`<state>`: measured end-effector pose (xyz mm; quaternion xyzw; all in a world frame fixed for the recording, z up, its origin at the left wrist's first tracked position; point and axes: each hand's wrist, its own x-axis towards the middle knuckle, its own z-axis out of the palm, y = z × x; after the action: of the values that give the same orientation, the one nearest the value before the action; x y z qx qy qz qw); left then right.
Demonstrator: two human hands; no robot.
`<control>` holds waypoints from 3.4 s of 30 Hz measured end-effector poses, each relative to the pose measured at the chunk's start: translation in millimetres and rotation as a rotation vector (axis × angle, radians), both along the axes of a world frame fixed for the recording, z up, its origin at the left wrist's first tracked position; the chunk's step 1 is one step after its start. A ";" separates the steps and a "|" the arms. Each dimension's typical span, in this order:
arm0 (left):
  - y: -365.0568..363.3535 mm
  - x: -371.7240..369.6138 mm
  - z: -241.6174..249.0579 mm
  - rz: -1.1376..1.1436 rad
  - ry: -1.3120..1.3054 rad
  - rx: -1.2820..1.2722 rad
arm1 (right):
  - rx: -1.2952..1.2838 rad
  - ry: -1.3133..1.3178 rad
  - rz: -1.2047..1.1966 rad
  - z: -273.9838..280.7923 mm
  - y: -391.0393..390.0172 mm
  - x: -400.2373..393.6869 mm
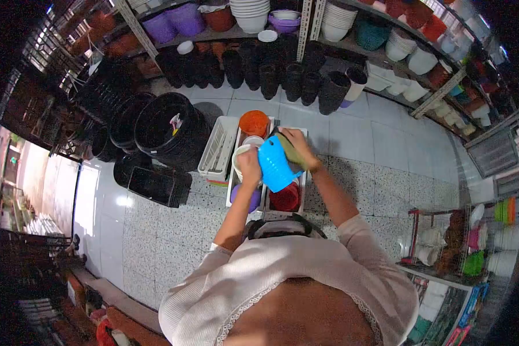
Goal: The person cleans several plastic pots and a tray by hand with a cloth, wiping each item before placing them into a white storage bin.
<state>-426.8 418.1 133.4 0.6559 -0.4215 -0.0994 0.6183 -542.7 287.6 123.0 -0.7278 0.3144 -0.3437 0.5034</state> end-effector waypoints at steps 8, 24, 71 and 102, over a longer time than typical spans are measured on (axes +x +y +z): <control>-9.3 21.9 5.3 0.226 -0.143 0.239 | -0.775 0.379 -0.157 59.8 66.8 38.2; 36.0 58.5 4.5 0.235 -0.295 0.241 | 0.128 -0.056 0.063 0.0 38.5 38.5; 82.8 52.3 40.8 0.292 -0.076 0.064 | 0.501 -0.263 0.143 -59.4 78.5 41.5; 100.8 92.4 -9.0 0.242 0.074 0.103 | 0.318 -0.516 -0.050 -32.2 113.3 48.0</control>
<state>-334.4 518.9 124.4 0.7287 -0.3105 -0.0699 0.6064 -494.7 400.9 90.9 -0.5206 0.2441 -0.4759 0.6655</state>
